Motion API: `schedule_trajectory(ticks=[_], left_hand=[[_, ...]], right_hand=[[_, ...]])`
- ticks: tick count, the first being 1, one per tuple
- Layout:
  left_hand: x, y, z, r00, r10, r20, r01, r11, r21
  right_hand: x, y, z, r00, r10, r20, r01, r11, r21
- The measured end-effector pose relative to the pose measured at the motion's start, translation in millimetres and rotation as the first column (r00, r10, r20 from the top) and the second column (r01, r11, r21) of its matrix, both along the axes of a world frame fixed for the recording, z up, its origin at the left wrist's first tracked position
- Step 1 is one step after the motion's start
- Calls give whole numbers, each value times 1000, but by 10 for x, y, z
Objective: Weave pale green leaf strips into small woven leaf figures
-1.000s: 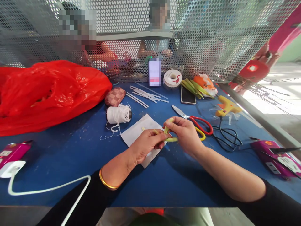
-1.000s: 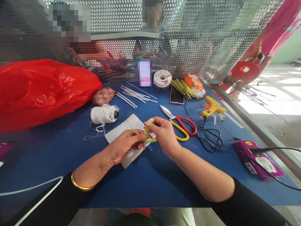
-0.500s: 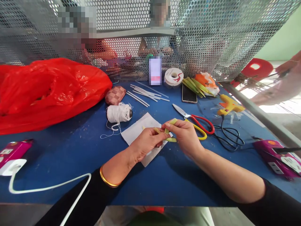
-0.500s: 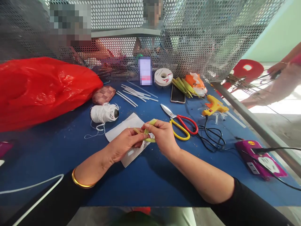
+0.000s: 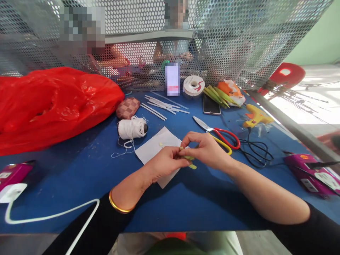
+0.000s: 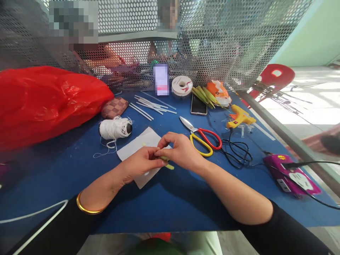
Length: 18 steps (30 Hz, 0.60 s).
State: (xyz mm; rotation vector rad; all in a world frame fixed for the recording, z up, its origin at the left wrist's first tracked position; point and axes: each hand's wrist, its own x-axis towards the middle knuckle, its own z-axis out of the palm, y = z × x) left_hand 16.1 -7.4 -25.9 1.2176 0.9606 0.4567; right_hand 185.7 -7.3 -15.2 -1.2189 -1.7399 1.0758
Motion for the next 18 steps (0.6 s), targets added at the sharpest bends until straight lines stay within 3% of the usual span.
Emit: schedule_trajectory(ticks=[3, 9, 13, 18], left_hand=[[-15, 2, -3, 998, -58, 12, 58, 998, -2], [-28, -2, 35, 987, -58, 151, 67, 996, -54], [-35, -7, 56, 992, -65, 107, 79, 987, -140], [-34, -4, 32, 996, 30, 84, -11, 977, -213]], right_hand=[[-10, -1, -20, 996, -6, -94, 1, 998, -59], [-39, -21, -33, 945, -110, -307, -5, 936, -351], [-59, -52, -40, 944, -91, -316, -17, 946, -325], [-77, -63, -44, 964, -64, -260, 12, 981, -195]])
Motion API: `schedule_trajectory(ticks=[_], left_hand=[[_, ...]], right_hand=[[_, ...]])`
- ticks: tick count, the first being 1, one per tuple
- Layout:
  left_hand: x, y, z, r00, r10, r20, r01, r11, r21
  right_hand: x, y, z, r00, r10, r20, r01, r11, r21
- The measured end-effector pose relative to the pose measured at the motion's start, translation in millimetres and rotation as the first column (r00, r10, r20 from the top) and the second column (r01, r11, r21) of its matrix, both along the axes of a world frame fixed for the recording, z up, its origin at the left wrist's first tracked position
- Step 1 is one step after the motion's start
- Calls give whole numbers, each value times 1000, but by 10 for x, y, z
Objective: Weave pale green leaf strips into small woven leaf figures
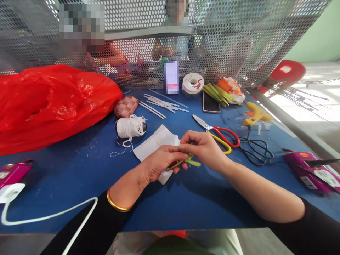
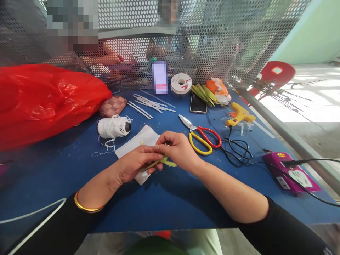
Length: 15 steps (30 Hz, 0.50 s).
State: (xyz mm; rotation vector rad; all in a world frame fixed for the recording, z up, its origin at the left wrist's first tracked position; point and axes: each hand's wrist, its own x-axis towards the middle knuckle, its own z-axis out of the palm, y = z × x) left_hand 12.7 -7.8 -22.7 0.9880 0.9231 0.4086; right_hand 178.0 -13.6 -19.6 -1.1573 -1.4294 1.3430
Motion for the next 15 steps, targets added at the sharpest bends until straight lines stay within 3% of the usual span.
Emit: schedule_trajectory(ticks=[7, 15], left_hand=[[28, -47, 35, 995, -78, -56, 84, 992, 96], [45, -79, 37, 994, -77, -80, 88, 985, 148]], right_hand=[[-28, -26, -17, 982, -22, 186, -42, 941, 335], [-76, -70, -88, 989, -52, 139, -2, 932, 363]])
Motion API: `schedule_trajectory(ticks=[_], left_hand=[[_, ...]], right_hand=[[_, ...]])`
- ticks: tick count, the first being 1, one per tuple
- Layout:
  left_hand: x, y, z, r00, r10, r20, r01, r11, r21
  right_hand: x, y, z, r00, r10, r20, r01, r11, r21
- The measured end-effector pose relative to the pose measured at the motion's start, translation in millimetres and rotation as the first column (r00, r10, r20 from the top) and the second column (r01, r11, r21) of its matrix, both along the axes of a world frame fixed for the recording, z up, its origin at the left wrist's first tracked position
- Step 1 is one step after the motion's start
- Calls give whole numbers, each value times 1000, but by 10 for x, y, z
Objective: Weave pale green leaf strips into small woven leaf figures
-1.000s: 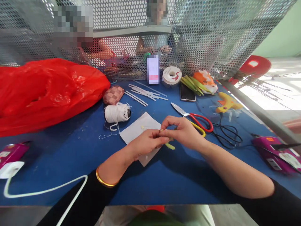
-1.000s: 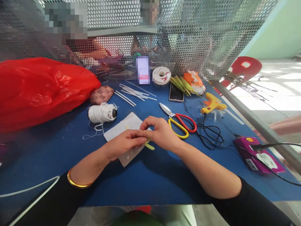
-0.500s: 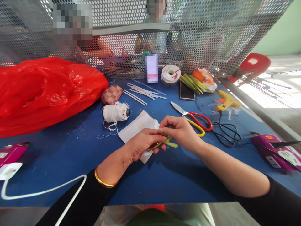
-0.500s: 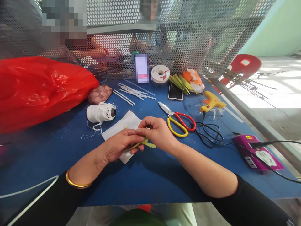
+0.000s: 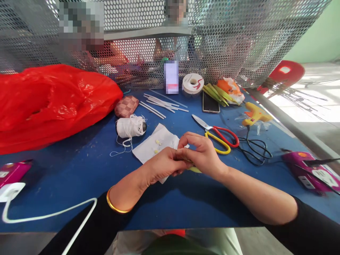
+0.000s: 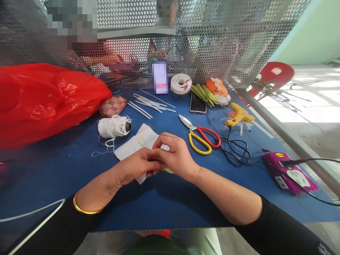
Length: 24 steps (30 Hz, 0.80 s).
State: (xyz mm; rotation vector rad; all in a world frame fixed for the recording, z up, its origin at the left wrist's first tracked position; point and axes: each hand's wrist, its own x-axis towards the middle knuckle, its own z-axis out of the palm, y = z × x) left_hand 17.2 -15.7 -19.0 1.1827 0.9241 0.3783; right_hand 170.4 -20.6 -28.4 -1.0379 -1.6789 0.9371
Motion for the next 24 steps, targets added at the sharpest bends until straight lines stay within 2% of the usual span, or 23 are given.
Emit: schedule_trajectory(ticks=[3, 5, 8, 10, 12, 14, 16, 18, 21, 24], left_hand=[[-7, 12, -3, 999, 47, 12, -47, 999, -7], [-23, 35, 0, 993, 103, 54, -101, 994, -42], [-59, 85, 17, 960, 245, 136, -233, 967, -101], [-80, 116, 32, 926, 342, 161, -330, 939, -97], [-87, 132, 43, 904, 396, 164, -390, 918, -66], [-77, 134, 41, 897, 412, 161, -413, 910, -29], [-55, 127, 27, 892, 418, 171, -425, 905, 7], [-31, 119, 11, 890, 407, 205, -423, 906, 35], [-10, 120, -3, 894, 369, 255, -401, 912, 83], [-13, 130, 5, 888, 382, 256, -418, 903, 101]], right_hand=[[30, 32, 30, 1000, -16, -3, 16, 1000, -18], [81, 65, 87, 997, -76, 21, 74, 994, 75], [161, 101, 165, 953, -302, 32, 285, 924, 257], [188, 110, 178, 918, -392, 66, 363, 894, 261], [184, 110, 163, 927, -335, 167, 310, 937, 160], [163, 104, 134, 939, -200, 281, 206, 978, 7], [142, 100, 106, 941, -82, 330, 128, 984, -121], [130, 101, 85, 956, -9, 293, 73, 975, -209], [128, 110, 70, 985, 2, 171, 43, 964, -261], [129, 104, 78, 992, -48, 113, 73, 970, -232]])
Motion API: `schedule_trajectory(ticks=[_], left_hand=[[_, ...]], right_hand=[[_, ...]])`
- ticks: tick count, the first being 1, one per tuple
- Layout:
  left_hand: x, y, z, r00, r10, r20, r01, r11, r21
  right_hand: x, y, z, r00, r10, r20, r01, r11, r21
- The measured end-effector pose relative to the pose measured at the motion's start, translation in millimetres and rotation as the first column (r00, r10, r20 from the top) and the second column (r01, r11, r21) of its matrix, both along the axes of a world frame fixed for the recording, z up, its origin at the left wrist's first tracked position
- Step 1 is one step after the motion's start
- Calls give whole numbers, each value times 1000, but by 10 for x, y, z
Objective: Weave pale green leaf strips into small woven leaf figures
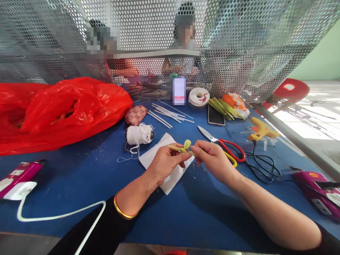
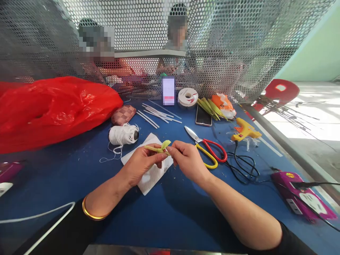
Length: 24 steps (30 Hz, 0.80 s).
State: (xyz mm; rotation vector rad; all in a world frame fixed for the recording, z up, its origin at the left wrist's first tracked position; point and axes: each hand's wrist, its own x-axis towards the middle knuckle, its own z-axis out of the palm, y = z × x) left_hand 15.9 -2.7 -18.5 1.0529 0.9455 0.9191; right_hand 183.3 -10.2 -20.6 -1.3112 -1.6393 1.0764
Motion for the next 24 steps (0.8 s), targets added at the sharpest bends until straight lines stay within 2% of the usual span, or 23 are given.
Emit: schedule_trajectory(ticks=[9, 11, 13, 15, 16, 19, 22, 24], left_hand=[[-53, 28, 20, 1000, 4, -24, -5, 1000, -23], [-71, 50, 24, 998, 60, -16, -60, 997, -37], [-92, 69, 39, 991, 135, 25, -134, 990, -40], [-107, 78, 57, 980, 191, 59, -189, 981, -33], [-109, 76, 62, 978, 199, 63, -198, 980, -35], [-90, 52, 53, 988, 147, 54, -142, 987, -77], [-51, 22, 20, 991, 108, 74, -100, 990, -101], [-31, 11, 1, 985, 150, 84, -142, 986, -90]], right_hand=[[21, 18, 39, 997, -58, -52, 58, 998, 8], [3, 38, 10, 986, -103, -133, 101, 995, -20], [-44, 29, -28, 949, -163, -270, 138, 984, -111], [-120, -15, -69, 910, -185, -370, 94, 964, -249], [-163, -46, -89, 912, -141, -385, 23, 955, -296], [-277, -139, -139, 902, -2, -433, -151, 936, -319], [-325, -182, -163, 882, 0, -471, -157, 943, -294], [-324, -187, -164, 887, -11, -461, -135, 950, -282]])
